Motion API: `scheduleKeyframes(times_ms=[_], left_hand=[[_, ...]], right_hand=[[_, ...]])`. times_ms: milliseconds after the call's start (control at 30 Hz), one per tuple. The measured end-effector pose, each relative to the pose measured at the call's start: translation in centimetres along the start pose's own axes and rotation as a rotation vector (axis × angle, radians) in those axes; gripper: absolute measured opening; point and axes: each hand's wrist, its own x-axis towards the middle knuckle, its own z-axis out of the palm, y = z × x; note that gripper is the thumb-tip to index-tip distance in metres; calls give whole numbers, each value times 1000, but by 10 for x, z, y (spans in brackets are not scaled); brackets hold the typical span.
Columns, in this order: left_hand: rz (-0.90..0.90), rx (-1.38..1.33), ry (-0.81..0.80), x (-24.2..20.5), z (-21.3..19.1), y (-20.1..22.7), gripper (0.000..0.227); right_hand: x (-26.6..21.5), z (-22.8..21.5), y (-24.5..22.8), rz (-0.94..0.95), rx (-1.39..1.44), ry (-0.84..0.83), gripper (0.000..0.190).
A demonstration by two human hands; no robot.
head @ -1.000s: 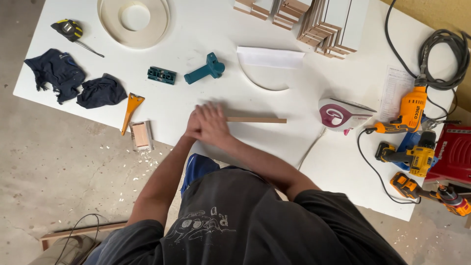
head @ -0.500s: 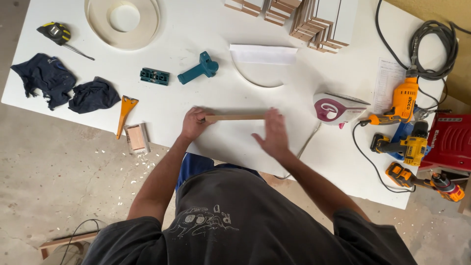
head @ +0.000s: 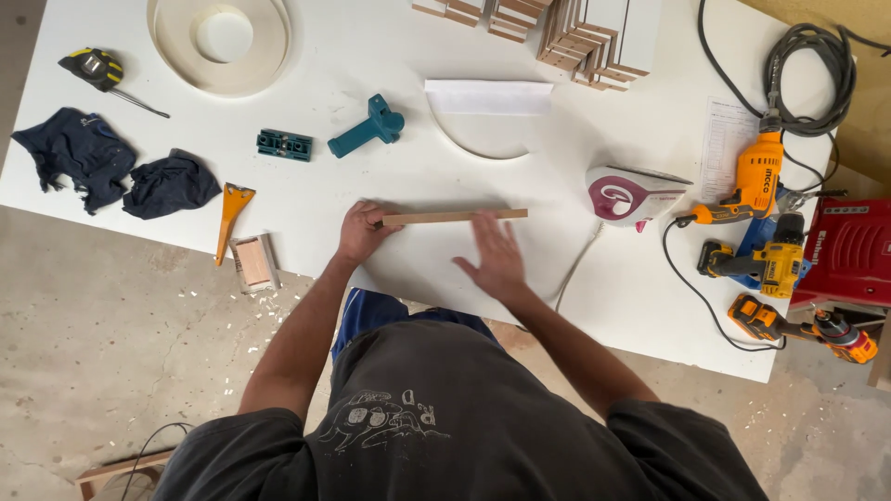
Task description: The person irons a white edge band onto a wooden plank using a household iron. They then use a hand-held edge trimmer to cut the band flush with the wood surface. The person sands the edges with a sanding block and a sanding sponge, then uses a small brush to clean the plank. Finally, they place the finished piece on a stack of similar planks.
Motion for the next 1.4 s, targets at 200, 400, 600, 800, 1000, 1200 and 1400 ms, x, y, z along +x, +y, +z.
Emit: scheduleKeyframes(times_ms=[200, 400, 600, 800, 1000, 1200, 1400], left_hand=[[-6, 16, 17, -2, 6, -11, 28], [99, 146, 7, -6, 15, -33, 18], [45, 29, 0, 4, 0, 4, 26], [-31, 41, 6, -1, 6, -9, 30], [-117, 134, -104, -3, -9, -6, 47], [-451, 131, -163, -16, -67, 27, 49], [-105, 505, 44, 5, -98, 143, 35]], right_hand=[[-2, -11, -8, 286, -67, 33, 95], [70, 52, -124, -172, 272, 94, 92], [25, 32, -34, -87, 147, 101, 90], [-65, -6, 101, 398, -252, 111, 74], [33, 37, 177, 483, -104, 170, 9], [109, 61, 215, 324, -163, -228, 15], [93, -64, 109, 65, 50, -377, 19]])
